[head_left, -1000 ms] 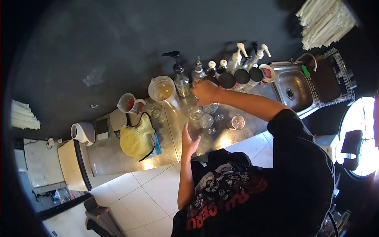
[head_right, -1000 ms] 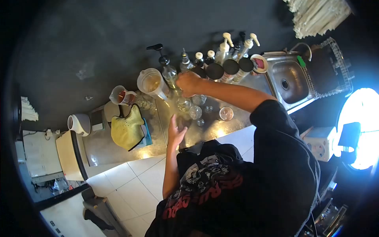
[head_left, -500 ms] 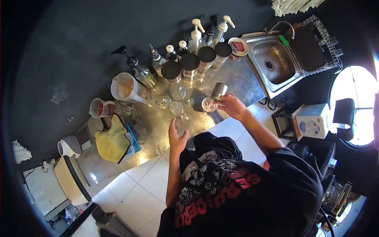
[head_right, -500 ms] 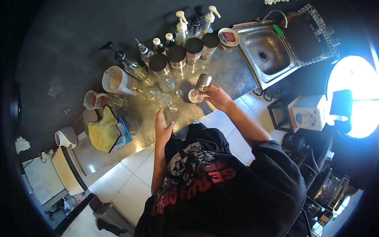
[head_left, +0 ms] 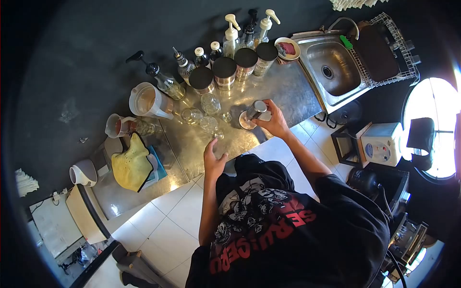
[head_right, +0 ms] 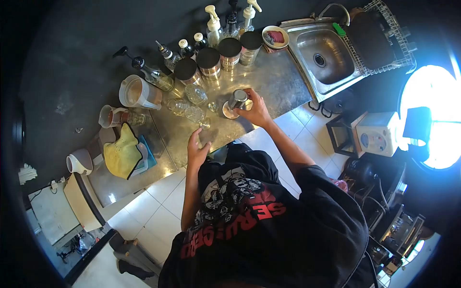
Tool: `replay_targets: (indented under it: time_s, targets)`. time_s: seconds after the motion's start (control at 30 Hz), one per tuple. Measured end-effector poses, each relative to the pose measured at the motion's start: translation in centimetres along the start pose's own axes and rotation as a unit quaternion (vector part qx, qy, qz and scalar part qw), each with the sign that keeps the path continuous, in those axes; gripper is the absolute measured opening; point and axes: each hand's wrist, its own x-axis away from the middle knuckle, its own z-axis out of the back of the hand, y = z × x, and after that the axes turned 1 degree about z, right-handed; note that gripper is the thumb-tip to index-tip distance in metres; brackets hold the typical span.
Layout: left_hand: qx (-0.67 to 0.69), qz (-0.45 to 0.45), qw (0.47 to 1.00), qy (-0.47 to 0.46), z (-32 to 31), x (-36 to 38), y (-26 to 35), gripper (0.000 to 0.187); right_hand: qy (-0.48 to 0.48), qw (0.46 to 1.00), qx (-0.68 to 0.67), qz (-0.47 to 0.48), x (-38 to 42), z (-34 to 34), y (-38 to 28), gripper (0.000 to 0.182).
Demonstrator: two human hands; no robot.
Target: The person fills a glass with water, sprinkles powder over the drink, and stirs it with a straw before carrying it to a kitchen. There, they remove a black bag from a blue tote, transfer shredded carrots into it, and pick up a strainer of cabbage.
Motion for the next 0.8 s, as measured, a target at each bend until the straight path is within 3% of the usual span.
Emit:
replay_targets:
  time_s: [0.3, 0.33, 0.47, 0.6, 0.67, 0.8]
  targets:
    - [0.000, -0.027, 0.999, 0.020, 0.1, 0.3, -0.7, 0.060, 0.017, 0.989, 0.146, 0.025, 1.1, -0.4, 0.1, 0.064]
    - [-0.010, -0.032, 0.999, 0.013, 0.0, 0.2, -1.0, 0.060, 0.056, 0.993, 0.099, 0.021, 1.0, -0.5, 0.5, 0.064]
    - [-0.027, -0.030, 0.999, -0.005, -0.1, 0.4, -1.2, 0.060, 0.064, 0.992, 0.108, 0.013, 1.2, -0.7, 1.6, 0.063]
    - [-0.028, -0.032, 0.999, -0.022, -0.6, 0.1, -1.6, 0.061, 0.035, 0.995, 0.092, 0.001, 1.1, -0.1, 0.0, 0.065]
    - [-0.014, -0.037, 0.999, -0.021, -0.8, -0.5, -1.5, 0.062, 0.035, 0.999, 0.003, -0.023, 0.8, 0.2, -2.1, 0.065]
    - [-0.029, -0.036, 0.998, -0.042, -0.6, -0.1, -1.3, 0.061, 0.055, 0.991, 0.120, 0.031, 1.4, -0.4, 0.0, 0.064]
